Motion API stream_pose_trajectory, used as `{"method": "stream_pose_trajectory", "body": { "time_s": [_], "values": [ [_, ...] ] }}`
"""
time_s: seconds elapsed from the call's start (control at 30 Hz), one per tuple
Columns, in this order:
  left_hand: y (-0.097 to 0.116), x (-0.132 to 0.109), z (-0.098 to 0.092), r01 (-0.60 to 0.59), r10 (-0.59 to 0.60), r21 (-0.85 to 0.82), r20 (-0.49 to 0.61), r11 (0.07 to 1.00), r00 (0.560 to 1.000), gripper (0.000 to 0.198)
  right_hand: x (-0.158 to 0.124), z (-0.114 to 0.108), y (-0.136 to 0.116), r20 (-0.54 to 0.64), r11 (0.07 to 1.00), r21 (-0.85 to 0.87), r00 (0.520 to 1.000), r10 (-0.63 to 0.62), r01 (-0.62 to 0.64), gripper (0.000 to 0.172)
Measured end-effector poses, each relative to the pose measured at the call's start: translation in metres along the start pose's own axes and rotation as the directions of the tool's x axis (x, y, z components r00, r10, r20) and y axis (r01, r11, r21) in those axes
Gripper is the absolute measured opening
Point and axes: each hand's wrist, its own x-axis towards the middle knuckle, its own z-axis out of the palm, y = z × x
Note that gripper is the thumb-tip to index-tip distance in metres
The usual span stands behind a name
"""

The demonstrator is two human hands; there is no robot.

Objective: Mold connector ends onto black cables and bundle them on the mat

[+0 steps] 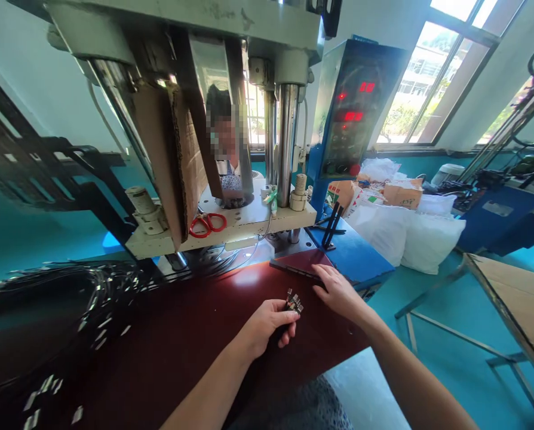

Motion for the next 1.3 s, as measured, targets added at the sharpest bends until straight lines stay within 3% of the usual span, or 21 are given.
{"method": "stream_pose_trajectory", "body": {
  "time_s": [0.07, 0.13, 0.27, 0.4, 0.47, 0.53, 0.6, 0.63, 1.0, 1.3],
  "values": [
    [0.002, -0.001, -0.004, -0.007, 0.006, -0.006, -0.042, 1.0, 0.999, 0.025, -0.001, -0.002, 0.011, 0.032, 0.96, -0.273, 0.996, 0.078, -0.066, 0.035],
    [0.003, -0.002, -0.006, -0.039, 0.041, 0.027, -0.089, 0.999, 0.995, 0.025, -0.004, -0.001, 0.015, 0.055, 0.945, -0.314, 0.992, 0.114, -0.091, 0.031],
    [-0.001, -0.002, -0.006, -0.067, 0.082, 0.1, -0.155, 0.993, 0.985, 0.028, -0.009, 0.007, 0.006, 0.116, 0.981, -0.17, 0.986, 0.118, -0.098, 0.017],
    [-0.005, -0.004, -0.004, -0.041, 0.068, 0.146, -0.184, 0.988, 0.981, 0.029, -0.015, 0.017, -0.01, 0.24, 0.982, 0.107, 0.962, 0.128, -0.157, 0.007],
    [-0.007, -0.004, -0.002, -0.042, 0.074, 0.17, -0.188, 0.985, 0.979, 0.028, -0.019, 0.026, -0.019, 0.286, 0.892, 0.388, 0.95, 0.124, -0.233, 0.018],
    [-0.008, -0.003, 0.001, -0.039, 0.076, 0.201, -0.179, 0.979, 0.981, 0.026, -0.024, 0.036, -0.027, 0.233, 0.679, 0.686, 0.963, 0.137, -0.262, 0.033],
    [-0.01, -0.001, 0.003, -0.028, 0.068, 0.239, -0.161, 0.971, 0.985, 0.023, -0.027, 0.045, -0.033, 0.131, 0.497, 0.841, 0.973, 0.191, -0.211, 0.044],
    [-0.011, 0.0, 0.004, -0.024, 0.065, 0.256, -0.151, 0.966, 0.986, 0.021, -0.028, 0.049, -0.036, 0.089, 0.48, 0.857, 0.973, 0.215, -0.184, 0.046],
    [-0.008, -0.002, 0.006, -0.029, 0.075, 0.257, -0.17, 0.966, 0.983, 0.023, -0.026, 0.059, -0.046, 0.045, 0.42, 0.892, 0.959, 0.281, -0.165, 0.042],
    [-0.011, 0.0, 0.003, -0.043, 0.088, 0.281, -0.152, 0.959, 0.984, 0.02, -0.027, 0.063, -0.047, 0.027, 0.528, 0.839, 0.979, 0.204, -0.133, 0.043]
  ]
}}
